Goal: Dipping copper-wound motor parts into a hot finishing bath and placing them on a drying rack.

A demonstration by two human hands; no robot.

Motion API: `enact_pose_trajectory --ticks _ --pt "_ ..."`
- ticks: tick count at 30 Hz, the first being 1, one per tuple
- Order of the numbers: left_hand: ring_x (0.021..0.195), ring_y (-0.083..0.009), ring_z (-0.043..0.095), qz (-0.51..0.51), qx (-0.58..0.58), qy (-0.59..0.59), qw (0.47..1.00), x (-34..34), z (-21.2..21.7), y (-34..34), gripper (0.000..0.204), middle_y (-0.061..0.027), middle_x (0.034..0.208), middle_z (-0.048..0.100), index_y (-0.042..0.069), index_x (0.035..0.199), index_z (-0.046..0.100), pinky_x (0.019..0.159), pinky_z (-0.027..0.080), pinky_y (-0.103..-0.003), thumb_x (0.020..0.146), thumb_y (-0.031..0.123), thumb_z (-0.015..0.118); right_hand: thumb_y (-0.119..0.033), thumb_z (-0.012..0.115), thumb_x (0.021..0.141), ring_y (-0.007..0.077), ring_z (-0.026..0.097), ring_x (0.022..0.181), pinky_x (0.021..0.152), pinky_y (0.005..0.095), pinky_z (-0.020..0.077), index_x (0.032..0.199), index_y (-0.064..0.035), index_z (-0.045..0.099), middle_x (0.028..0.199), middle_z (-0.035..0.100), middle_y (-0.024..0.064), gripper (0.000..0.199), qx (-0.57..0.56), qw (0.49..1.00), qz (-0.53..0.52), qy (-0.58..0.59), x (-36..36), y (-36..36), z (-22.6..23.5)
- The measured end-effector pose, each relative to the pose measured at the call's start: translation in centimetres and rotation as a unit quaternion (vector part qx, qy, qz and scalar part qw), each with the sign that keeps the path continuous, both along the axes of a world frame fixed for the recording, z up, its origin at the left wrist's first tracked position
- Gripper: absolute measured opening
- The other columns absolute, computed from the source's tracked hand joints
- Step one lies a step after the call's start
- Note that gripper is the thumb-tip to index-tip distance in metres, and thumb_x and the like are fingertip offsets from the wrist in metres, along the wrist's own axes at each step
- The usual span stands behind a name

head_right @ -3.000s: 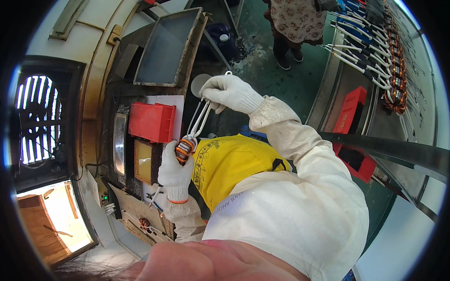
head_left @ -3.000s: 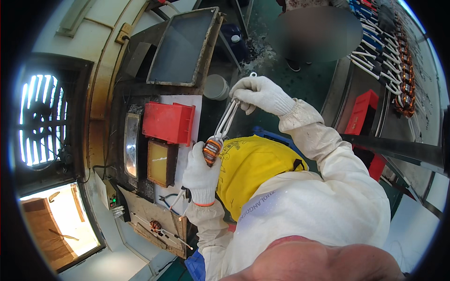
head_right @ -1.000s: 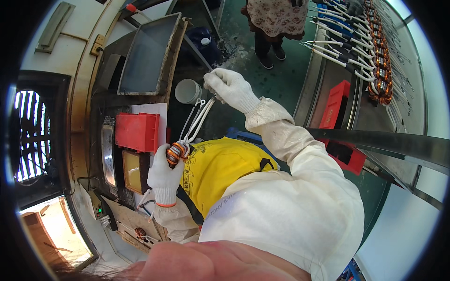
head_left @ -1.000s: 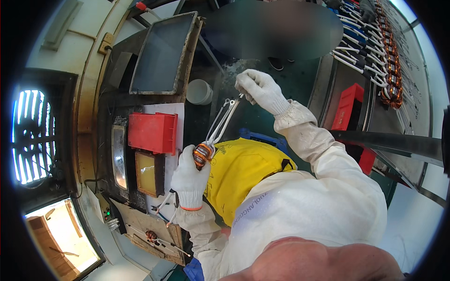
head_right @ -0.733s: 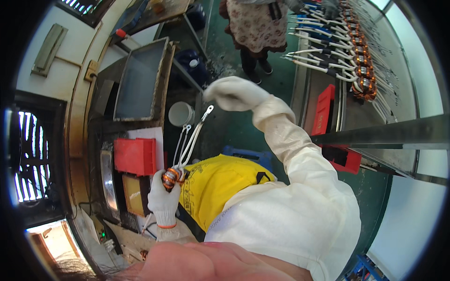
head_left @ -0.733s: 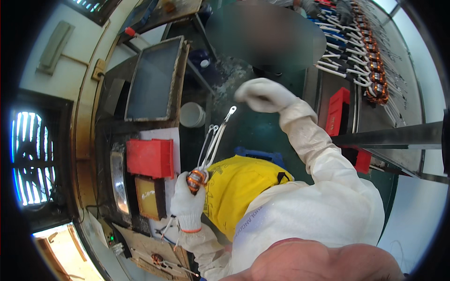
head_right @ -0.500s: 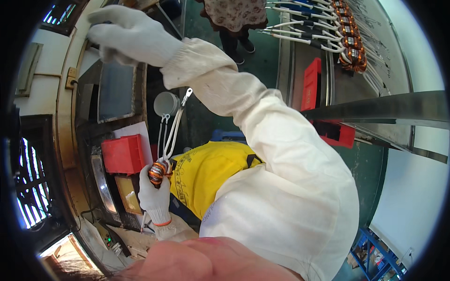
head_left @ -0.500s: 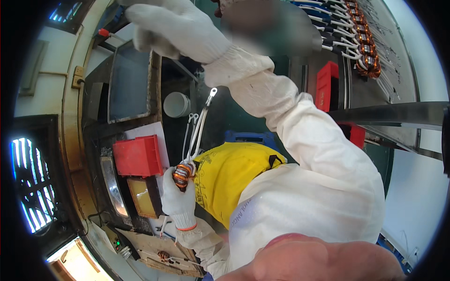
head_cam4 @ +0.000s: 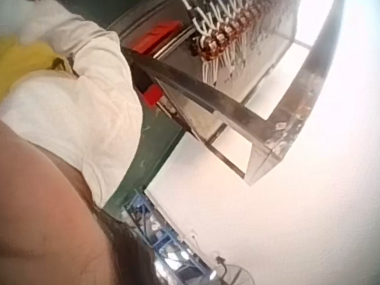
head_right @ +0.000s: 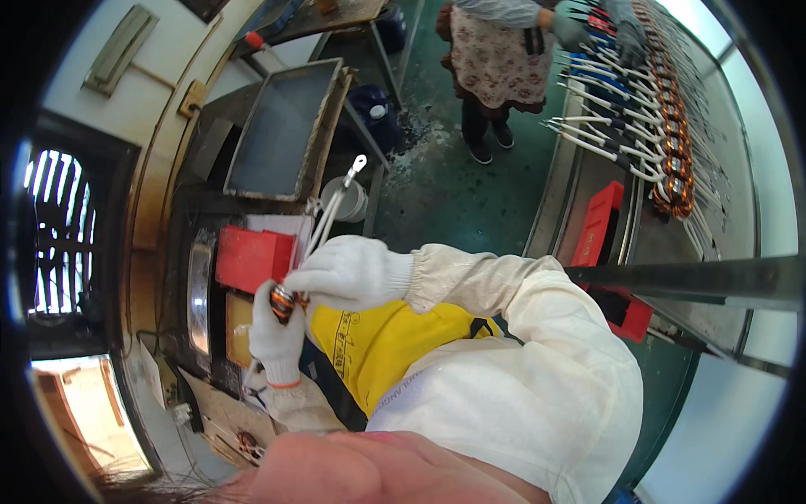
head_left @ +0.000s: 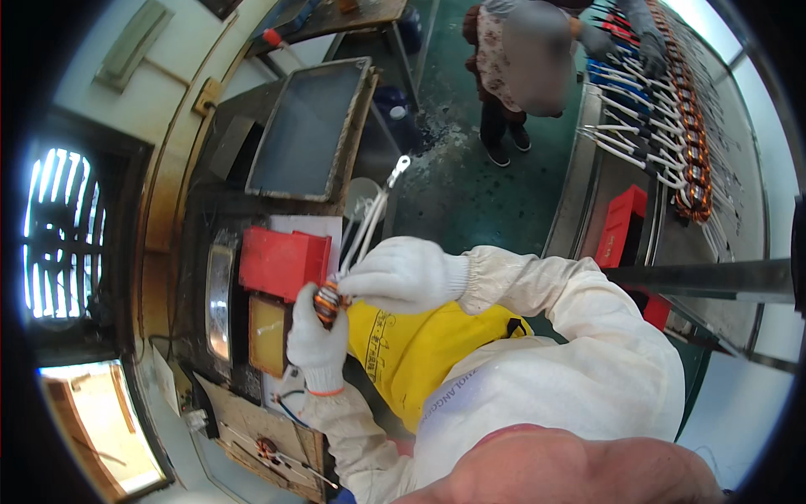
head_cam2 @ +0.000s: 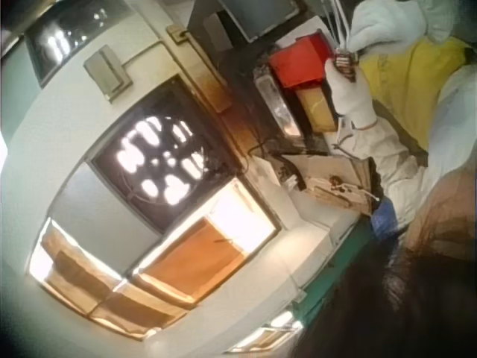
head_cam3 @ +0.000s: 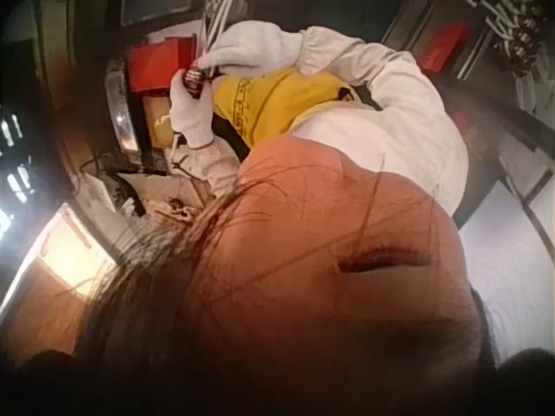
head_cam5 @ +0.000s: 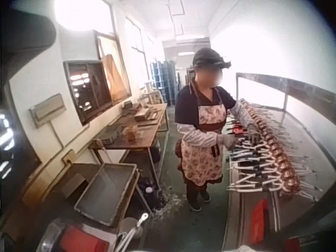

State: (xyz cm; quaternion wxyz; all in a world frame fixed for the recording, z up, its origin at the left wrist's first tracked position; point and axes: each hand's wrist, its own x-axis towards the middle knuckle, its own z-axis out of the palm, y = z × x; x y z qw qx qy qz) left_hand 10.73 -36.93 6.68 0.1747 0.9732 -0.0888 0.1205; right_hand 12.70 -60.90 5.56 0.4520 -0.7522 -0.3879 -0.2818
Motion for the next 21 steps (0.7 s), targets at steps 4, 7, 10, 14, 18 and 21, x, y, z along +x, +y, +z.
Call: enact_pose_trajectory --ticks 4,7,10,14,18,21 --pt "0.092 -0.0361 0.072 0.047 0.025 0.008 0.999 4.1 1.5 0.7 0.058 -0.0125 0.113 0.071 0.019 0.131 0.059 0.076 0.057 -0.044 0.077 0.022 0.079 -0.014 0.071 0.083 0.0288 0.068 0.086 0.075 0.0399 0.0556 0.122 -0.0117 0.065 0.095 0.07 0.0091 0.039 -0.052 0.997 -0.033 0.054 -1.1 -1.3 -0.8" --pt "0.097 -0.0359 0.071 0.063 0.001 -0.002 0.998 7.8 1.6 2.5 0.055 -0.0124 0.117 0.07 0.019 0.133 0.057 0.079 0.057 -0.044 0.082 0.026 0.074 -0.013 0.07 0.085 0.0287 0.068 0.084 0.073 0.0407 0.0552 0.121 -0.0116 0.065 0.092 0.068 0.0088 0.037 -0.089 0.99 -0.021 0.103 -2.0 -1.3 -2.5" --pt "0.098 -0.0362 0.071 0.088 0.015 0.012 0.996 10.7 1.2 3.6 0.054 -0.0121 0.118 0.07 0.021 0.135 0.056 0.081 0.057 -0.045 0.083 0.029 0.072 -0.013 0.068 0.086 0.0301 0.067 0.083 0.072 0.0413 0.0551 0.122 -0.0105 0.062 0.092 0.067 0.0104 0.036 -0.103 0.988 -0.001 0.116 -2.8 -1.5 -3.2" --pt "0.101 -0.0377 0.07 0.102 0.049 0.029 0.993 13.4 -0.3 5.1 0.057 -0.0121 0.123 0.069 0.023 0.136 0.055 0.084 0.056 -0.047 0.083 0.032 0.072 -0.014 0.064 0.089 0.0335 0.067 0.084 0.073 0.0434 0.055 0.122 -0.0099 0.06 0.093 0.067 0.0131 0.034 -0.137 0.977 0.011 0.164 -3.5 -2.2 -3.1" --pt "0.106 -0.0394 0.068 0.118 0.035 0.03 0.992 15.1 -1.9 6.1 0.059 -0.0134 0.124 0.068 0.023 0.137 0.054 0.088 0.054 -0.049 0.081 0.034 0.072 -0.016 0.061 0.091 0.0345 0.067 0.084 0.073 0.0445 0.0551 0.12 -0.0095 0.061 0.092 0.067 0.0142 0.029 -0.149 0.97 0.008 0.194 -3.5 -2.7 -3.3" --pt "0.107 -0.0398 0.067 0.12 0.029 0.048 0.991 15.4 -1.5 5.2 0.059 -0.0131 0.125 0.067 0.023 0.136 0.054 0.089 0.054 -0.049 0.081 0.034 0.071 -0.017 0.06 0.092 0.0351 0.067 0.084 0.073 0.0456 0.0551 0.12 -0.0099 0.061 0.092 0.067 0.0143 0.029 -0.151 0.967 -0.006 0.206 -3.3 -3.0 -3.7"
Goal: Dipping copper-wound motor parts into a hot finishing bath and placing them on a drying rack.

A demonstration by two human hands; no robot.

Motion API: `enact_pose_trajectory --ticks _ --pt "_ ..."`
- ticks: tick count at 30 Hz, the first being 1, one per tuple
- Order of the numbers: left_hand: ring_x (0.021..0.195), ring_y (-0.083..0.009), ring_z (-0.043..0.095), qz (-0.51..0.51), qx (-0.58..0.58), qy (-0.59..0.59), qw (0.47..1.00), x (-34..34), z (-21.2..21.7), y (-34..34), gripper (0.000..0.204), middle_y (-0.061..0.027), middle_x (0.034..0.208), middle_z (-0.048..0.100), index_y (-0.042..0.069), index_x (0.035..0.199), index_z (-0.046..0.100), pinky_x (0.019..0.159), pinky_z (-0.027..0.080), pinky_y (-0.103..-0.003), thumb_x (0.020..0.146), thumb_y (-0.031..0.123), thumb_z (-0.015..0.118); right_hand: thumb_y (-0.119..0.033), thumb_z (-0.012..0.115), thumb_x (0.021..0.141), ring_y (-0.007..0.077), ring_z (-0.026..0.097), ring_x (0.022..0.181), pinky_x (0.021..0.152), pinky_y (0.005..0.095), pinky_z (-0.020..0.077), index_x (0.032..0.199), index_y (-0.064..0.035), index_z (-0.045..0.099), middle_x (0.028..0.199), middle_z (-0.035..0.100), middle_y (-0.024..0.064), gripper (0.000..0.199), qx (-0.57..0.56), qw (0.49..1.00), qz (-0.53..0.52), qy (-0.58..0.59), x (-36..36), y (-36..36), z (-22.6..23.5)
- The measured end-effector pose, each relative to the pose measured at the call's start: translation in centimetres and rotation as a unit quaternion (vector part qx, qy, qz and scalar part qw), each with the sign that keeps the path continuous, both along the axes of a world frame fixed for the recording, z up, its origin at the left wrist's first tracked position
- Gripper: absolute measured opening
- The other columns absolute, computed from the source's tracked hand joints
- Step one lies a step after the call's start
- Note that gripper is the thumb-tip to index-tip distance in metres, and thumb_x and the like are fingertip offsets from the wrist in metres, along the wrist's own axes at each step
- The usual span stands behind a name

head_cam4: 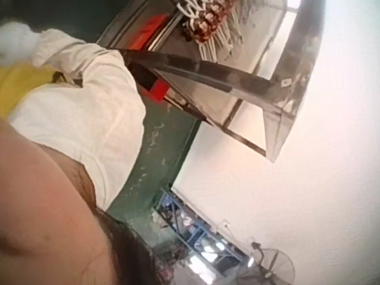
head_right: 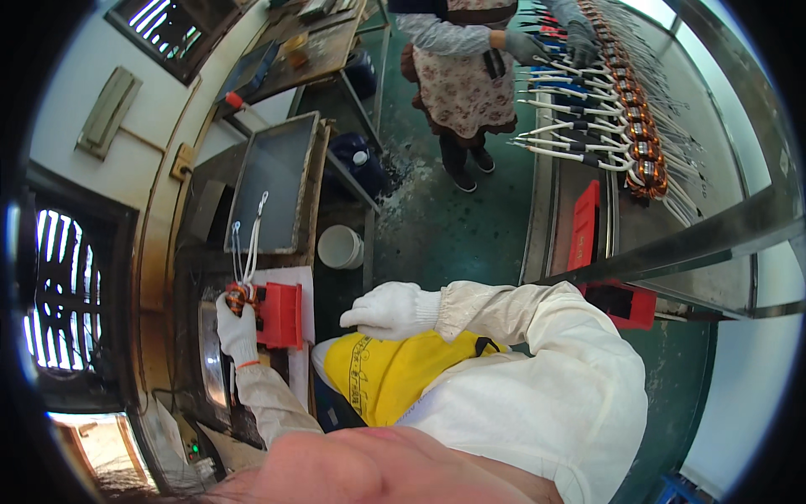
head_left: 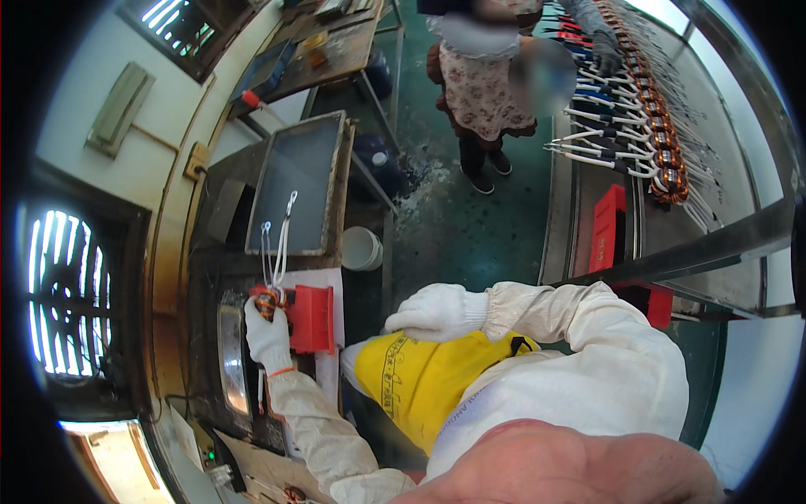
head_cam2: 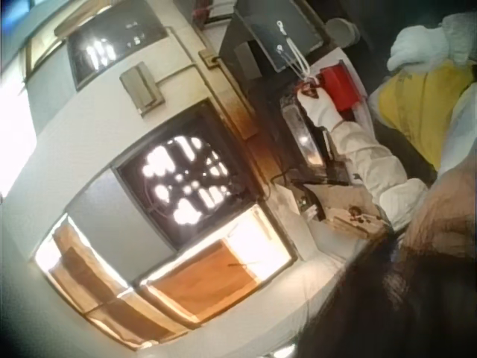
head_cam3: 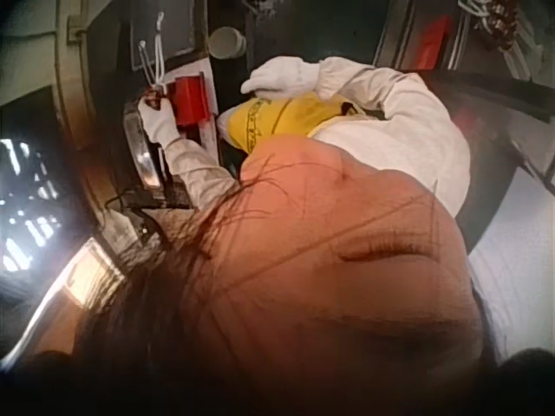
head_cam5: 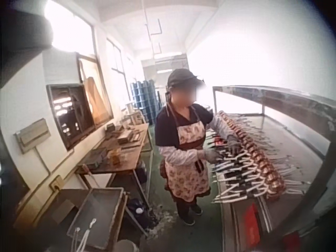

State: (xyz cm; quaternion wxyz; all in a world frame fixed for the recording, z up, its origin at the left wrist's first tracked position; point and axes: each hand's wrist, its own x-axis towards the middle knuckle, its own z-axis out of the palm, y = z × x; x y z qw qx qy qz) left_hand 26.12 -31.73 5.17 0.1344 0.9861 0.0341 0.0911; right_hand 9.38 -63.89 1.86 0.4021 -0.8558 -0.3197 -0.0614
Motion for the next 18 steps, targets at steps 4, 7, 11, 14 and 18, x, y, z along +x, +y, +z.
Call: enact_pose_trajectory --ticks 4,7,11,14,18 --pt "0.106 -0.0403 0.068 -0.037 -0.015 -0.036 0.999 0.2 -2.0 2.4 0.057 -0.0126 0.126 0.067 0.024 0.137 0.054 0.088 0.054 -0.05 0.083 0.033 0.07 -0.019 0.058 0.093 0.0356 0.067 0.083 0.072 0.0474 0.0551 0.122 -0.0115 0.06 0.091 0.066 0.0139 0.03 -0.002 1.0 0.003 0.003 0.3 0.6 -0.2" --pt "0.106 -0.0396 0.068 -0.019 -0.006 -0.025 0.999 -0.7 -1.1 1.7 0.057 -0.0124 0.126 0.068 0.023 0.137 0.053 0.087 0.054 -0.049 0.083 0.032 0.07 -0.018 0.06 0.094 0.0362 0.066 0.085 0.073 0.0454 0.0548 0.124 -0.0097 0.061 0.092 0.067 0.0153 0.031 -0.006 1.0 0.02 0.009 0.8 1.0 -0.4" --pt "0.105 -0.0389 0.069 -0.012 -0.001 -0.022 1.0 -1.1 -0.8 1.2 0.056 -0.012 0.125 0.068 0.023 0.137 0.053 0.087 0.055 -0.05 0.084 0.031 0.069 -0.018 0.058 0.093 0.0351 0.066 0.084 0.071 0.0464 0.0545 0.126 -0.0131 0.057 0.093 0.063 0.0141 0.033 0.009 0.999 0.031 0.009 1.7 1.9 -0.7" --pt "0.103 -0.0389 0.07 -0.011 -0.002 -0.037 0.999 -0.9 -0.9 1.5 0.056 -0.0114 0.125 0.069 0.024 0.137 0.053 0.085 0.055 -0.051 0.084 0.03 0.069 -0.017 0.058 0.092 0.0354 0.066 0.084 0.071 0.047 0.054 0.126 -0.0132 0.055 0.092 0.063 0.0144 0.034 -0.013 0.997 0.067 -0.043 4.1 2.7 -0.1" --pt "0.102 -0.0389 0.07 -0.005 -0.001 -0.033 0.999 -1.5 -0.4 1.2 0.057 -0.0117 0.123 0.069 0.024 0.137 0.053 0.085 0.055 -0.05 0.083 0.03 0.07 -0.016 0.063 0.088 0.0329 0.064 0.095 0.08 0.0449 0.0524 0.129 -0.0122 0.054 0.104 0.062 0.0129 0.042 -0.023 0.987 0.088 -0.134 9.6 5.4 2.5"
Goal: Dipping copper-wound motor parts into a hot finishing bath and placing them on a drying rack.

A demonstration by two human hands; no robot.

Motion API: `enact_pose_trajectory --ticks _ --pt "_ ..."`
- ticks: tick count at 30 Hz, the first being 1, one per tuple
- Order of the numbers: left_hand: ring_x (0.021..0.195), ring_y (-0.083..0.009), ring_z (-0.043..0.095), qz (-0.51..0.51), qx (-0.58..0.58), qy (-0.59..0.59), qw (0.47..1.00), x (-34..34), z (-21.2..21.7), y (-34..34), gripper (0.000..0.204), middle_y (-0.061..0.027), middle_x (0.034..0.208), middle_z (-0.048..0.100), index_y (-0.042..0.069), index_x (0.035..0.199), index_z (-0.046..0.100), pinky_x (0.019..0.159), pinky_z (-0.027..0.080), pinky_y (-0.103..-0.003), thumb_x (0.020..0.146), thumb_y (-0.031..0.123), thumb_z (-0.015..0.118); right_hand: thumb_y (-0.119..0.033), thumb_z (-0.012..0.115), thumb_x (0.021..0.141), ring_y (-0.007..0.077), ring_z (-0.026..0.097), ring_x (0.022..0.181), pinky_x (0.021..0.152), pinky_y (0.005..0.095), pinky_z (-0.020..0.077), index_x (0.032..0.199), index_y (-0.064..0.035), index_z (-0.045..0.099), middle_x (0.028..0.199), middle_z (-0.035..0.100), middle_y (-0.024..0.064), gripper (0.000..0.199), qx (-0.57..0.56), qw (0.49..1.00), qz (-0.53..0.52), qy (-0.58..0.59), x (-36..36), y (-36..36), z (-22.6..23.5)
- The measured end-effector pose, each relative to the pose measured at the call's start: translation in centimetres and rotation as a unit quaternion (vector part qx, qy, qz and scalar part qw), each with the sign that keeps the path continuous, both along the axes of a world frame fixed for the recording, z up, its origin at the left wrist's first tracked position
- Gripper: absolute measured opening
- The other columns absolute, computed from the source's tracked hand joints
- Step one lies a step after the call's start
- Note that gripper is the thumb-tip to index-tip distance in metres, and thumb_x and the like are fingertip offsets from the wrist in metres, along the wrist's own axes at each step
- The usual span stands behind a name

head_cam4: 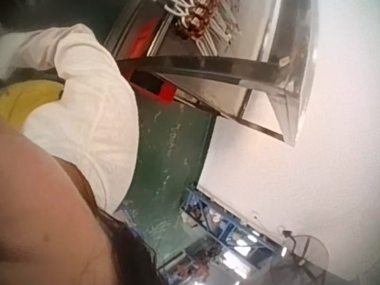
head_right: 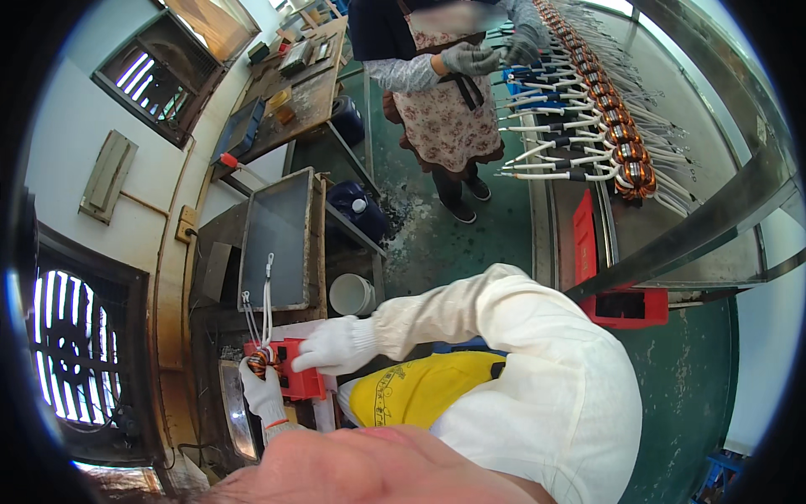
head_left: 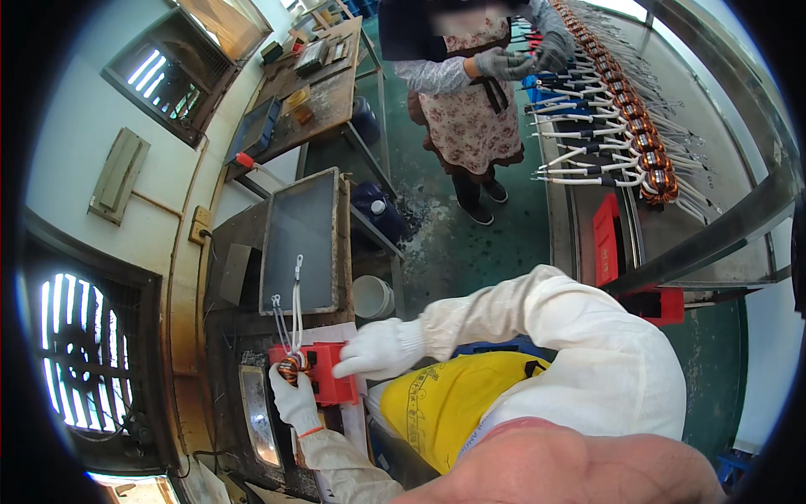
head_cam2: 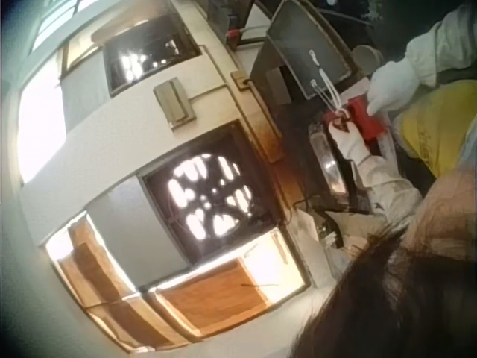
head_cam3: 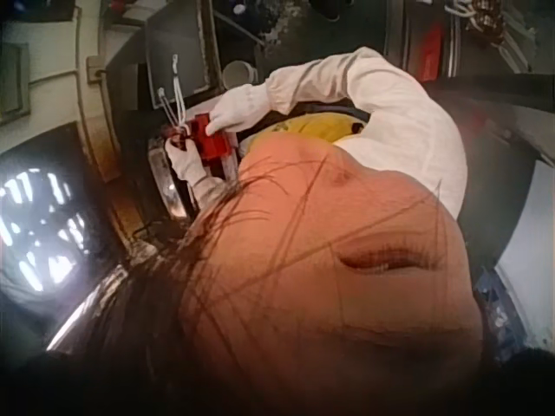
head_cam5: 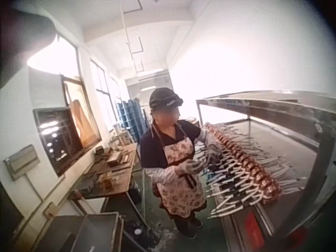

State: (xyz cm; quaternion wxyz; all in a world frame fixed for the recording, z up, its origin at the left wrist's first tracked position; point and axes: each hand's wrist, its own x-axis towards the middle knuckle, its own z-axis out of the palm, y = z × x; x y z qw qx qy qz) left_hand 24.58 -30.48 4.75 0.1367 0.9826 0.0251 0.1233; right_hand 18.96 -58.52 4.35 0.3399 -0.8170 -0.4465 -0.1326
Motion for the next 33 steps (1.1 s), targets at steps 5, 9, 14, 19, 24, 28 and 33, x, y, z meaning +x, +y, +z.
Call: enact_pose_trajectory --ticks 5,9,14,19,24,28,33 --pt "0.101 -0.0394 0.07 -0.009 -0.007 0.03 0.999 0.2 -0.4 0.6 0.059 -0.0122 0.122 0.069 0.024 0.137 0.052 0.085 0.055 -0.051 0.082 0.031 0.072 -0.017 0.067 0.078 0.0326 0.062 0.11 0.093 0.0457 0.0509 0.126 -0.0109 0.056 0.115 0.062 0.0133 0.05 0.054 0.992 -0.011 -0.112 7.4 6.6 0.9" --pt "0.102 -0.0435 0.068 0.037 0.03 0.069 0.996 0.1 -0.2 0.7 0.07 -0.0181 0.119 0.069 0.015 0.14 0.045 0.085 0.054 -0.055 0.08 0.04 0.073 -0.022 0.073 0.071 0.0323 0.063 0.108 0.093 0.0462 0.05 0.138 -0.0133 0.051 0.117 0.062 0.0136 0.071 0.006 0.98 -0.015 -0.201 10.9 11.1 0.1" --pt "0.105 -0.0469 0.066 0.053 0.023 0.123 0.991 0.7 0.2 -0.2 0.077 -0.026 0.118 0.067 0.01 0.143 0.038 0.087 0.053 -0.057 0.08 0.037 0.073 -0.016 0.074 0.066 0.0302 0.065 0.102 0.092 0.0433 0.049 0.15 -0.0171 0.044 0.112 0.064 0.0103 0.089 -0.075 0.995 0.041 -0.049 12.8 12.6 -0.5" --pt "0.11 -0.0494 0.063 0.015 -0.027 0.175 0.984 -0.4 3.1 0.2 0.083 -0.0298 0.119 0.064 0.008 0.146 0.035 0.093 0.051 -0.054 0.08 0.036 0.076 -0.018 0.075 0.065 0.0291 0.065 0.102 0.092 0.0408 0.0474 0.15 -0.0124 0.044 0.11 0.065 0.0095 0.091 -0.057 0.997 0.004 -0.053 12.3 13.0 -1.4" --pt "0.112 -0.0439 0.059 -0.124 -0.007 -0.082 0.989 -1.0 -0.9 3.5 0.07 -0.0229 0.122 0.057 0.006 0.134 0.051 0.091 0.051 -0.051 0.077 0.031 0.082 -0.024 0.078 0.063 0.0282 0.065 0.098 0.089 0.0392 0.0475 0.138 -0.0104 0.054 0.105 0.065 0.0088 0.08 -0.059 0.996 0.01 -0.068 11.7 13.5 -0.6" --pt "0.1 -0.0391 0.06 -0.032 0.067 -0.093 0.993 -3.9 -0.8 2.6 0.059 -0.0194 0.111 0.06 0.007 0.128 0.057 0.084 0.05 -0.049 0.08 0.034 0.078 -0.029 0.08 0.062 0.026 0.066 0.092 0.082 0.0401 0.0481 0.1 -0.0129 0.062 0.095 0.064 0.0078 0.045 -0.155 0.984 -0.062 -0.069 11.3 16.0 -0.8" --pt "0.093 -0.0379 0.06 -0.046 0.101 -0.139 0.984 -4.3 -0.3 1.2 0.06 -0.0173 0.102 0.059 0.007 0.132 0.054 0.078 0.049 -0.049 0.084 0.035 0.075 -0.026 0.079 0.066 0.0311 0.069 0.085 0.074 0.0435 0.0546 0.089 -0.0125 0.066 0.084 0.068 0.0098 0.03 -0.079 0.995 -0.025 -0.054 12.0 15.2 -0.5"
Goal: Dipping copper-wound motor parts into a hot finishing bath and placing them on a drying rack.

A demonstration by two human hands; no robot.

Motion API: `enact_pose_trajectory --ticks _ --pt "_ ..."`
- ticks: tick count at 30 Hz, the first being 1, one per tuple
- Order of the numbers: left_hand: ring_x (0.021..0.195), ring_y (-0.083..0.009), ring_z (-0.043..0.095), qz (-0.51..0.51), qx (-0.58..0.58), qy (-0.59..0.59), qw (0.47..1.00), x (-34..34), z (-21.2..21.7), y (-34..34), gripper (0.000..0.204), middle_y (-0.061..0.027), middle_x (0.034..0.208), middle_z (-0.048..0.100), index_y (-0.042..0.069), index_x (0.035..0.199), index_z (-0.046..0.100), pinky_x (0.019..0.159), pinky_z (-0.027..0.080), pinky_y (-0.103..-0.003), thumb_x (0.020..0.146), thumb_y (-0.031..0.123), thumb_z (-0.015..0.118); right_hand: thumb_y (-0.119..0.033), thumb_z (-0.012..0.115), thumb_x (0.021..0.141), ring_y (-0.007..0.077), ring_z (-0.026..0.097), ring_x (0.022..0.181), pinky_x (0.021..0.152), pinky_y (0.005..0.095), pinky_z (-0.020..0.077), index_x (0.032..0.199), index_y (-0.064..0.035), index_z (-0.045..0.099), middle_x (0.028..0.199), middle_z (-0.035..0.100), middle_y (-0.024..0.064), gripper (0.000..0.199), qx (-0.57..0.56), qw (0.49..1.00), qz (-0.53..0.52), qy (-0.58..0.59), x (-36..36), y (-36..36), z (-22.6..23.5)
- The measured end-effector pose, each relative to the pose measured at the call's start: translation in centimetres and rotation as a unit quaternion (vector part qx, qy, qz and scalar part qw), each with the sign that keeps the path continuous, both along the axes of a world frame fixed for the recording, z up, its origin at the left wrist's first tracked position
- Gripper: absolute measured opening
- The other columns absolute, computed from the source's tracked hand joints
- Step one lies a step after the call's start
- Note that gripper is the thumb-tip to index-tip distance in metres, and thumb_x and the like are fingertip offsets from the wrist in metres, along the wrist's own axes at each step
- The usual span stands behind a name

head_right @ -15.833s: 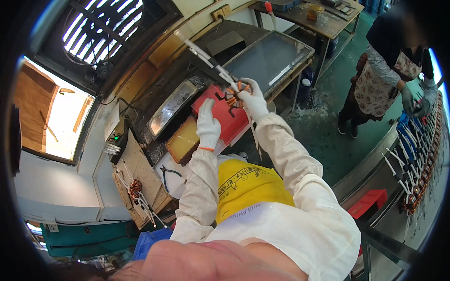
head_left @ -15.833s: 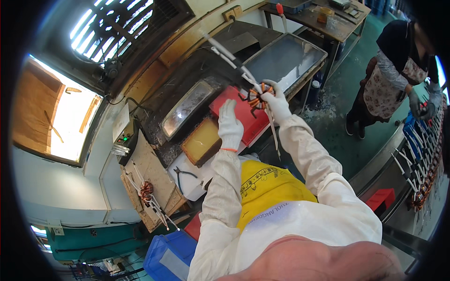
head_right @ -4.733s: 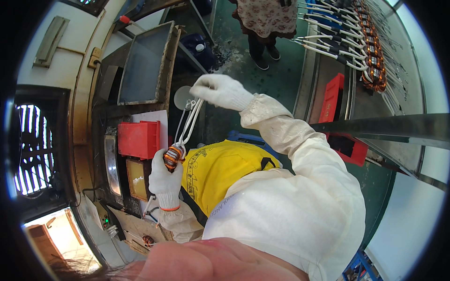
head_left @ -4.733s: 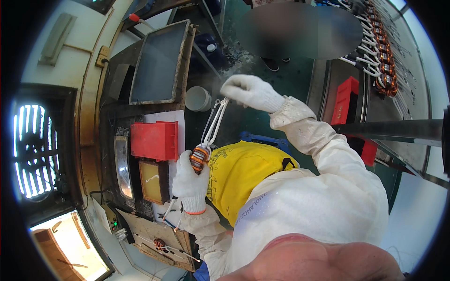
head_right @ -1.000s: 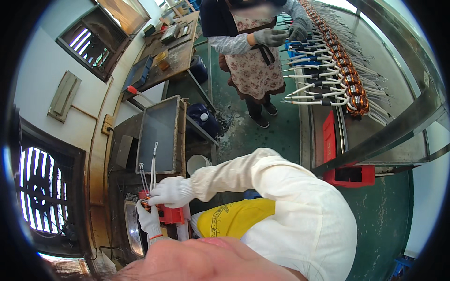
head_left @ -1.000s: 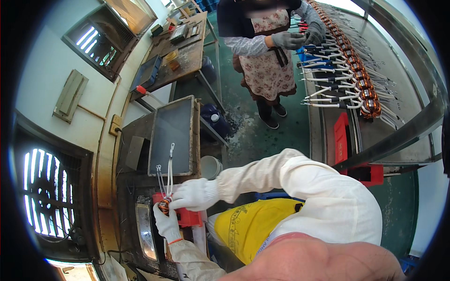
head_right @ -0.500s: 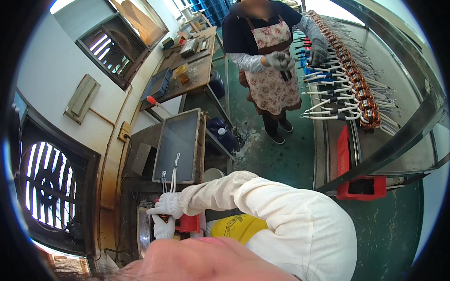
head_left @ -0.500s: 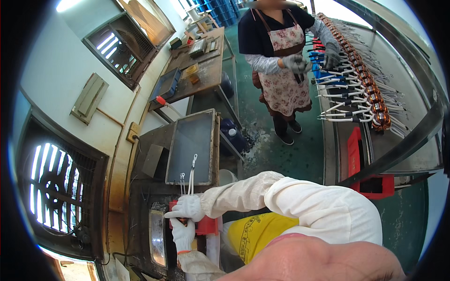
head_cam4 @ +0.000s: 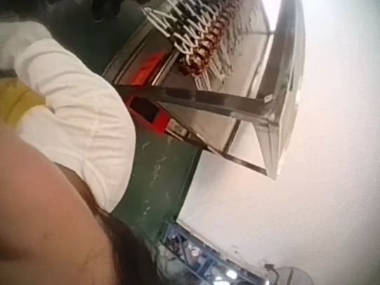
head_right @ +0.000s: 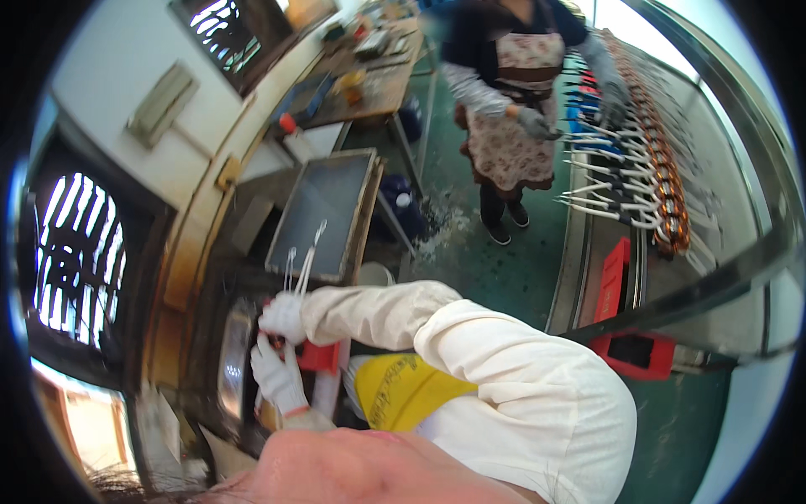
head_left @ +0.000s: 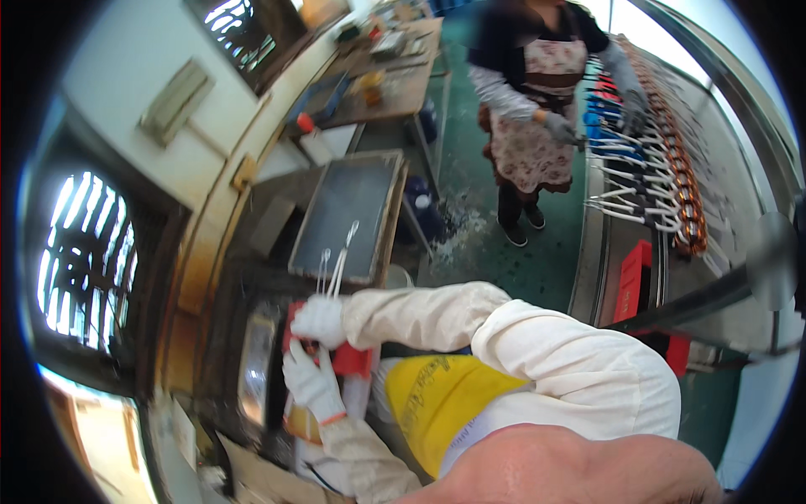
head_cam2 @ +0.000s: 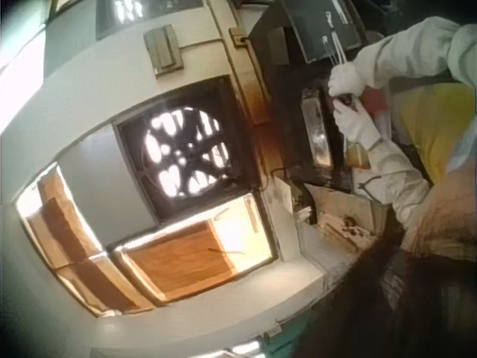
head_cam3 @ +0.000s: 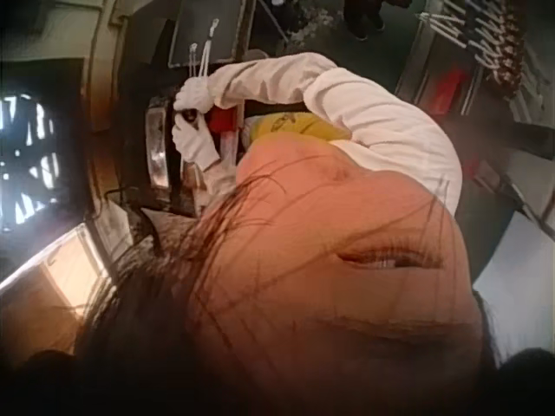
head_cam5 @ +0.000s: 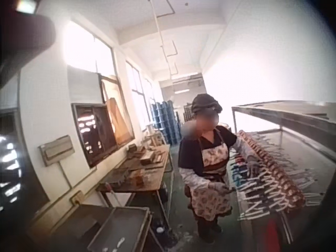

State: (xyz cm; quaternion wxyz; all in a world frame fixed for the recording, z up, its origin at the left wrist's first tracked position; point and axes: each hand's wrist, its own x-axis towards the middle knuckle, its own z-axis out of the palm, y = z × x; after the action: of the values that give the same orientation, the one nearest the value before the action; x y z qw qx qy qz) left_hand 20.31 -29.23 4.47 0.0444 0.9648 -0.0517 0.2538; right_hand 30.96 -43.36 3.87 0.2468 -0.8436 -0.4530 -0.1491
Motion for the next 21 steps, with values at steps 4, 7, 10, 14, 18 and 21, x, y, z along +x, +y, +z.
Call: enact_pose_trajectory --ticks 4,7,10,14,18,21 --pt "0.087 -0.0346 0.063 -0.003 -0.01 0.004 1.0 -0.2 0.4 -0.2 0.057 -0.0145 0.096 0.063 0.008 0.133 0.055 0.075 0.051 -0.046 0.086 0.034 0.074 -0.017 0.081 0.067 0.0297 0.07 0.084 0.073 0.0437 0.0552 0.083 -0.0147 0.069 0.08 0.071 0.0041 0.019 -0.008 0.997 0.044 0.069 0.3 -0.3 1.7" --pt "0.089 -0.0325 0.065 -0.011 -0.01 -0.022 1.0 0.1 -0.2 0.0 0.051 -0.0142 0.097 0.065 0.009 0.128 0.057 0.075 0.053 -0.045 0.087 0.034 0.071 -0.009 0.078 0.068 0.0334 0.069 0.087 0.075 0.045 0.055 0.088 -0.0135 0.068 0.085 0.07 0.0091 0.023 -0.005 0.998 0.032 0.045 1.1 -0.2 0.5" --pt "0.087 -0.0267 0.063 0.06 0.033 -0.026 0.997 -0.3 -2.2 0.3 0.032 -0.0088 0.095 0.062 0.01 0.12 0.058 0.076 0.052 -0.042 0.091 0.022 0.058 -0.003 0.074 0.072 0.0384 0.066 0.097 0.084 0.0479 0.053 0.113 -0.0101 0.065 0.1 0.068 0.016 0.042 0.07 0.997 0.032 0.014 1.3 -0.7 -1.6" --pt "0.082 -0.024 0.064 0.12 0.062 -0.048 0.99 -1.4 -2.7 0.9 0.024 -0.0069 0.091 0.06 0.011 0.111 0.059 0.072 0.053 -0.038 0.087 0.016 0.057 -0.008 0.076 0.073 0.0345 0.065 0.098 0.086 0.0461 0.0511 0.119 -0.0136 0.059 0.102 0.064 0.0123 0.049 -0.006 1.0 0.0 -0.02 0.0 0.2 -1.1" --pt "0.078 -0.0229 0.064 0.151 0.081 -0.081 0.982 -1.2 -3.5 1.6 0.012 -0.0061 0.085 0.06 0.012 0.097 0.059 0.07 0.053 -0.037 0.086 0.016 0.058 -0.009 0.077 0.075 0.0318 0.065 0.098 0.087 0.0442 0.0501 0.121 -0.0156 0.057 0.105 0.063 0.0101 0.051 -0.046 0.996 -0.06 -0.052 -1.2 1.7 -1.5" --pt "0.078 -0.0222 0.064 0.154 0.078 -0.088 0.981 -0.6 -3.9 1.7 0.012 -0.0051 0.082 0.06 0.011 0.097 0.059 0.069 0.053 -0.035 0.086 0.016 0.058 -0.011 0.077 0.076 0.0317 0.065 0.097 0.086 0.0441 0.0499 0.121 -0.0176 0.056 0.105 0.063 0.0103 0.05 -0.062 0.991 -0.097 -0.072 -1.8 2.0 -1.6"
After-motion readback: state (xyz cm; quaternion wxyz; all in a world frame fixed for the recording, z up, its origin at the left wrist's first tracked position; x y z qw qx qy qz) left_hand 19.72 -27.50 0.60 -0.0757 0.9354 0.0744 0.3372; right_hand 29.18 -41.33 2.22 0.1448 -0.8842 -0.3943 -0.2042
